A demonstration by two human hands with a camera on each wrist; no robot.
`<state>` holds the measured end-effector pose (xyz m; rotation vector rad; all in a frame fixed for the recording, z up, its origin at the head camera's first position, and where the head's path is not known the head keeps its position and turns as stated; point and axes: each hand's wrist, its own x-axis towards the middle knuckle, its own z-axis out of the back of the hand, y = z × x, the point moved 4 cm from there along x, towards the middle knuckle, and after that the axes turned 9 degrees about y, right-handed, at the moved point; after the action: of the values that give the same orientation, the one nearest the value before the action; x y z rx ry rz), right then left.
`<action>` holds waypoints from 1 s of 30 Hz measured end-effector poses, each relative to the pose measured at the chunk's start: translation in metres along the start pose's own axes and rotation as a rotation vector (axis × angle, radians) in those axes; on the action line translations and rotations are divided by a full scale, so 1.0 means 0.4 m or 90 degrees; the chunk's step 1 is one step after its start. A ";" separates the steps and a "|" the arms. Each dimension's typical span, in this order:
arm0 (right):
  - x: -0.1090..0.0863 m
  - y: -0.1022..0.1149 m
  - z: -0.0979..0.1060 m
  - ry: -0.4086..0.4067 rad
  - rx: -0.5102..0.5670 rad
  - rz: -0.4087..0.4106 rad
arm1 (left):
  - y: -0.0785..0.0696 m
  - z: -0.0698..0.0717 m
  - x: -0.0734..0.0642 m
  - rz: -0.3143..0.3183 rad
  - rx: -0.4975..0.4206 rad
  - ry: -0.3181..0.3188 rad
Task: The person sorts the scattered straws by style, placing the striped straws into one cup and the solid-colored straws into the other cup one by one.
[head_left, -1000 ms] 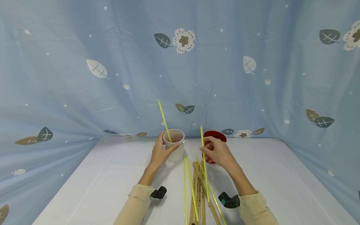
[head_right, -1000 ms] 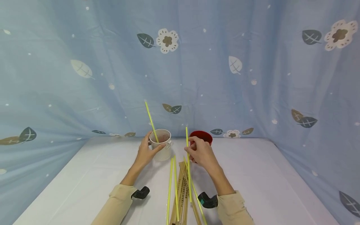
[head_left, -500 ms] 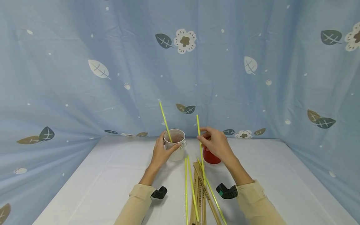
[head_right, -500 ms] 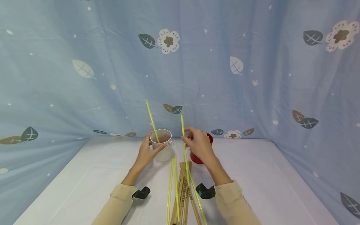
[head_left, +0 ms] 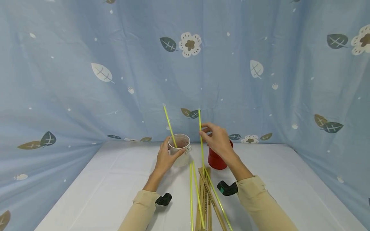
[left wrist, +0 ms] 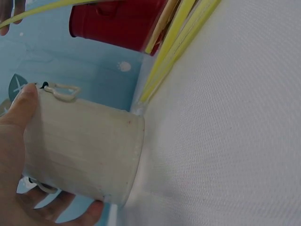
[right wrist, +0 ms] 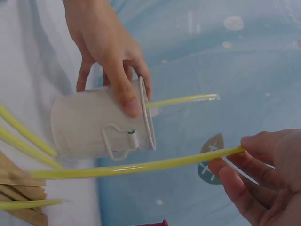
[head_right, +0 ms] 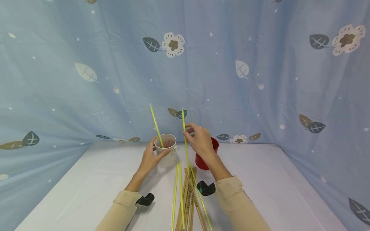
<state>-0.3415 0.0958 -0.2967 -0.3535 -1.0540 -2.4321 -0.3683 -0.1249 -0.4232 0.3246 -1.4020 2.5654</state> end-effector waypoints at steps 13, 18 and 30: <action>0.055 0.028 0.018 -0.019 -0.022 -0.031 | 0.005 0.000 -0.004 0.002 -0.002 -0.001; 0.071 0.051 0.031 -0.033 -0.021 -0.017 | 0.003 0.001 -0.002 0.001 0.001 -0.006; 0.119 0.117 0.069 -0.121 -0.004 0.027 | 0.006 -0.003 0.001 0.001 -0.005 -0.004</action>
<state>-0.3573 0.0733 -0.2300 -0.6130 -1.1053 -2.4015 -0.3695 -0.1252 -0.4258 0.3303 -1.4136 2.5619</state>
